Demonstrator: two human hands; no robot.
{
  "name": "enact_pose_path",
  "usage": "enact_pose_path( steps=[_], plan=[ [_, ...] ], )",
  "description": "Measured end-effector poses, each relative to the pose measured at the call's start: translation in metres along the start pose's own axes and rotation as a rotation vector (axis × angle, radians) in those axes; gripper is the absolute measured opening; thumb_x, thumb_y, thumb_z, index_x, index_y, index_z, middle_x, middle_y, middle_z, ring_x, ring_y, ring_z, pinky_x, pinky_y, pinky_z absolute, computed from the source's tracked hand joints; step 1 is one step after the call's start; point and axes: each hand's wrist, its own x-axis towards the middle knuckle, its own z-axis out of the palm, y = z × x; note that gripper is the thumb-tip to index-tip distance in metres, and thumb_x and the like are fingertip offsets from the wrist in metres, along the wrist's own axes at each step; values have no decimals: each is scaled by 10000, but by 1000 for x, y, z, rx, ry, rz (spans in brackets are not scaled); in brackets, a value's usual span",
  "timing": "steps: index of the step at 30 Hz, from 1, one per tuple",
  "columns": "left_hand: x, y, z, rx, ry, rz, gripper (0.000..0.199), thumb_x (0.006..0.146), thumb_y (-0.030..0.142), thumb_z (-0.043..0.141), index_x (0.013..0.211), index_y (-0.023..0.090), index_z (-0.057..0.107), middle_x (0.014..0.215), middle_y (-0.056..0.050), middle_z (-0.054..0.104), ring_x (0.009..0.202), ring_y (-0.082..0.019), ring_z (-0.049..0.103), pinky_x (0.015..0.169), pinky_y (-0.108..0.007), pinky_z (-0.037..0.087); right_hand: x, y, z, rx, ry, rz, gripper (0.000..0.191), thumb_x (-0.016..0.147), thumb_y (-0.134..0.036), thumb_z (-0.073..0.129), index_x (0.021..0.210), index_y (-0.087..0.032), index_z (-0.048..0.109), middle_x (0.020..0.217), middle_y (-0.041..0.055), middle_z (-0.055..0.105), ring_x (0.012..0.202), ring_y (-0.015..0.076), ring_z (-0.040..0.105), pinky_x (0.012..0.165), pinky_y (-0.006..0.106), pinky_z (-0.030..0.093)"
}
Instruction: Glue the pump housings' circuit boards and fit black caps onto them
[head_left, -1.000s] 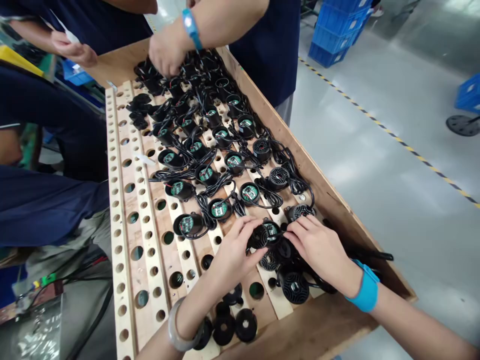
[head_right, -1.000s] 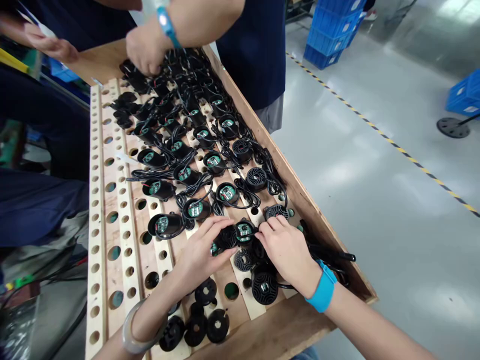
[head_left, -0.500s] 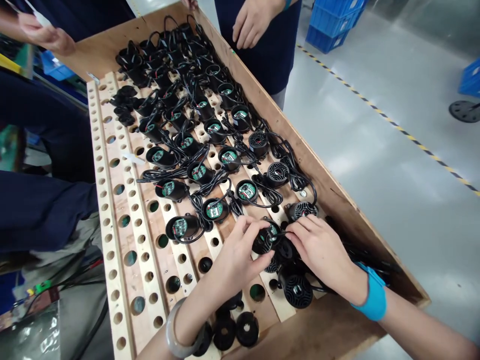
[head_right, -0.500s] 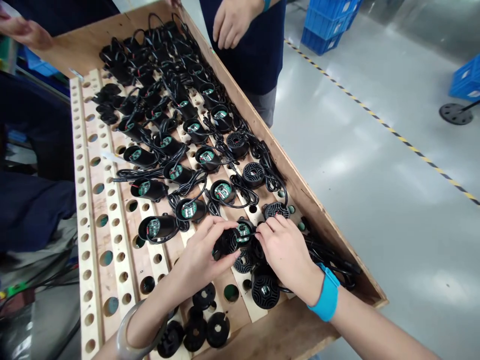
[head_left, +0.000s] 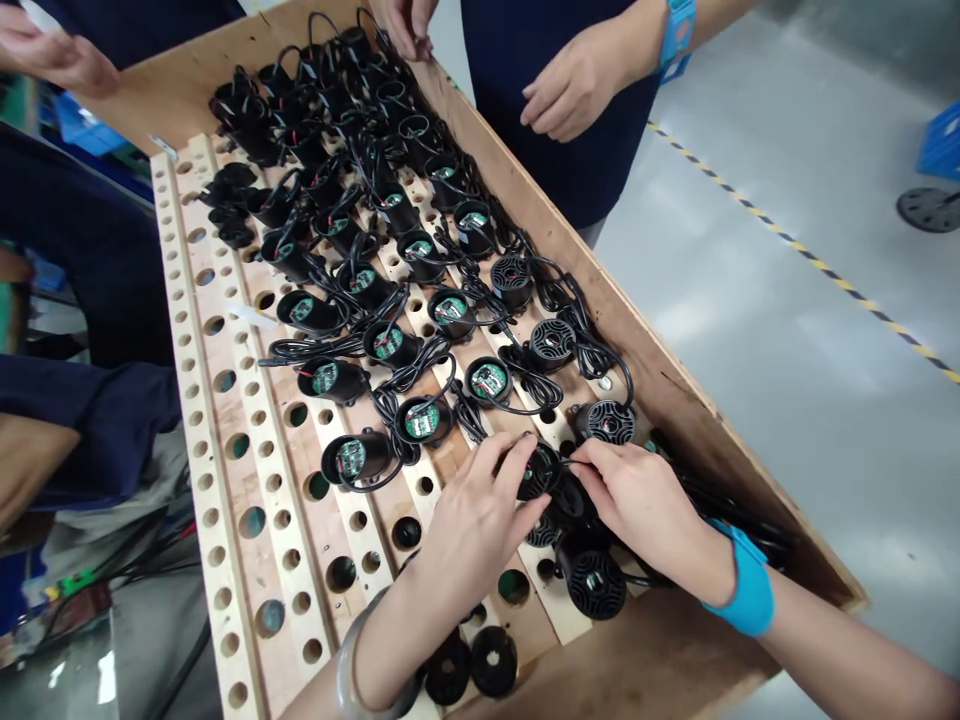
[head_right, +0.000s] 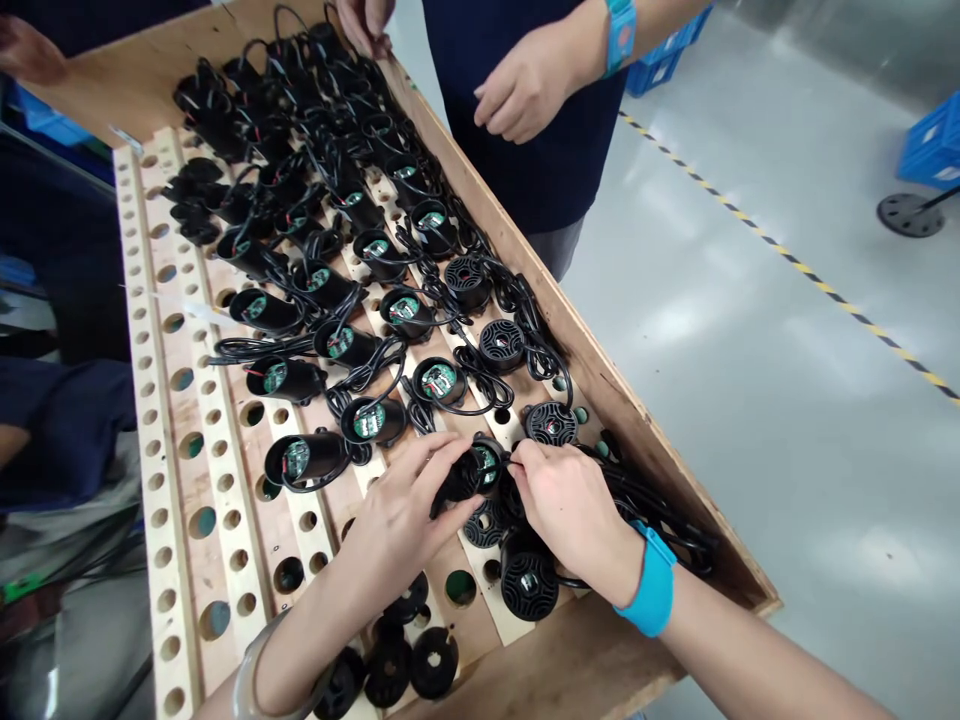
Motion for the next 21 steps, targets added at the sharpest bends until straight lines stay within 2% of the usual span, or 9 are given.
enact_pose_path(
  steps=[9, 16, 21],
  plan=[
    [9, 7, 10, 224, 33, 42, 476, 826, 328, 658, 1220, 111, 505, 1038, -129, 598, 912, -250, 608, 776, -383, 569, 0, 2, 0, 74, -30, 14, 144, 908, -173, 472, 800, -178, 566, 706, 22, 655, 609, 155, 622, 573, 251, 422],
    [12, 7, 10, 157, 13, 60, 459, 851, 275, 623, 1266, 144, 476, 1078, -126, 590, 946, -253, 598, 796, -403, 568, 2, 2, -2, 61, -51, -2, 182, 915, -157, 453, 768, -176, 559, 700, 27, 647, 625, 155, 625, 574, 255, 419],
    [11, 8, 13, 164, 9, 70, 482, 824, 236, 653, 1249, 92, 478, 1083, -146, 590, 969, -273, 580, 818, -420, 564, 2, 1, -1, 39, -50, 4, 154, 895, -150, 499, 755, -181, 555, 693, 12, 639, 633, 166, 625, 571, 268, 404]
  ],
)
